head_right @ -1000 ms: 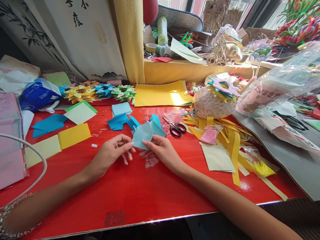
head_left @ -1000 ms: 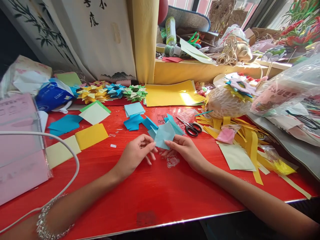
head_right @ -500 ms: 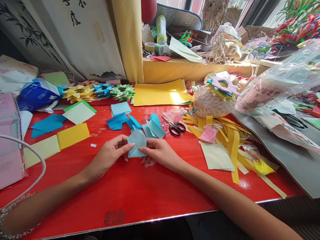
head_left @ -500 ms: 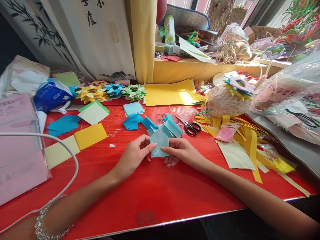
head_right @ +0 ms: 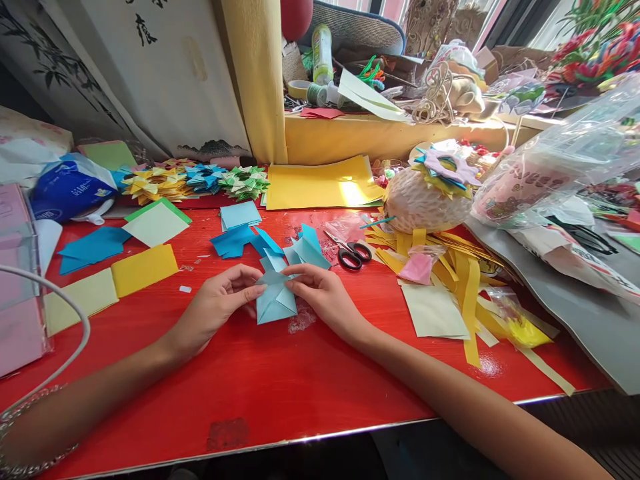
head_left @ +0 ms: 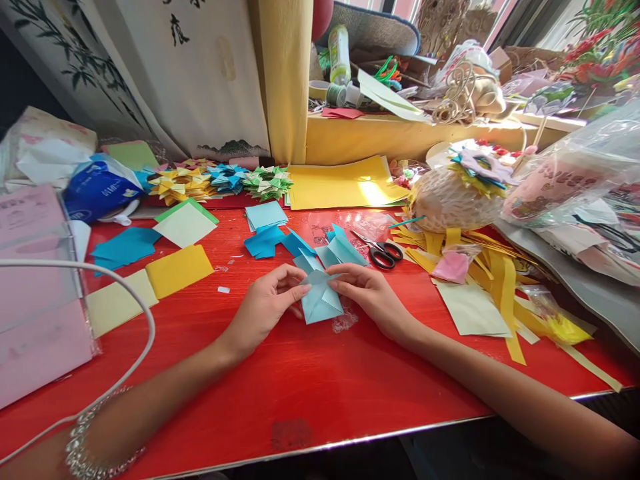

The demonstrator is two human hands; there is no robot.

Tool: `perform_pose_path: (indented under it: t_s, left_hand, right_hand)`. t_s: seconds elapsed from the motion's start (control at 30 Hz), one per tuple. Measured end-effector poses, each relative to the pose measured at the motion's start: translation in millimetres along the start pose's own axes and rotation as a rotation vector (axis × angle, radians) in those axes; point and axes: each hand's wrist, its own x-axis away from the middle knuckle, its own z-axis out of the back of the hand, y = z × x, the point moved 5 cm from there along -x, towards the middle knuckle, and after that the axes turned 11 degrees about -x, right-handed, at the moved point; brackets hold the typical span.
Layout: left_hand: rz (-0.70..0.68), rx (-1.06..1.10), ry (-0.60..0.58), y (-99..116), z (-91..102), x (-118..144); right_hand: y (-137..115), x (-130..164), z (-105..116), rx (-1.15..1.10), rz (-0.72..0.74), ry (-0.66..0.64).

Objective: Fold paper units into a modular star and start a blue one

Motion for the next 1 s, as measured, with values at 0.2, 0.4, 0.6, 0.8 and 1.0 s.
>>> perform_pose_path:
  t_s: [0.2,0.4,0.6,0.8,1.0]
  left_hand:
    - [0.013,0.064,0.029,2.5,1.5,2.2]
    - [0.017,0.047,0.015,2.1,2.5,2.9]
    - [0.022,-0.049,-0.024,2.1,-1.2,3.0]
    - [0.021,-0.008,0.024,-0.8,0.9,1.7]
    - [0.045,0.072,0.011,0.2,0.4,1.6]
  right_hand:
    - [-0.7,0.9,3.7,-0.017,0.005,0.061]
    - [2.1,1.9,3.1,-0.075,-0.013,0.054]
    - [4.3,2.0,1.4,-0.065,-0.059,0.057]
    - [1.9,0.7,-3.0,-0.111,-0.115,0.001]
    - [3.8,-0.7,-0.1,-0.17,-0.114,0.018]
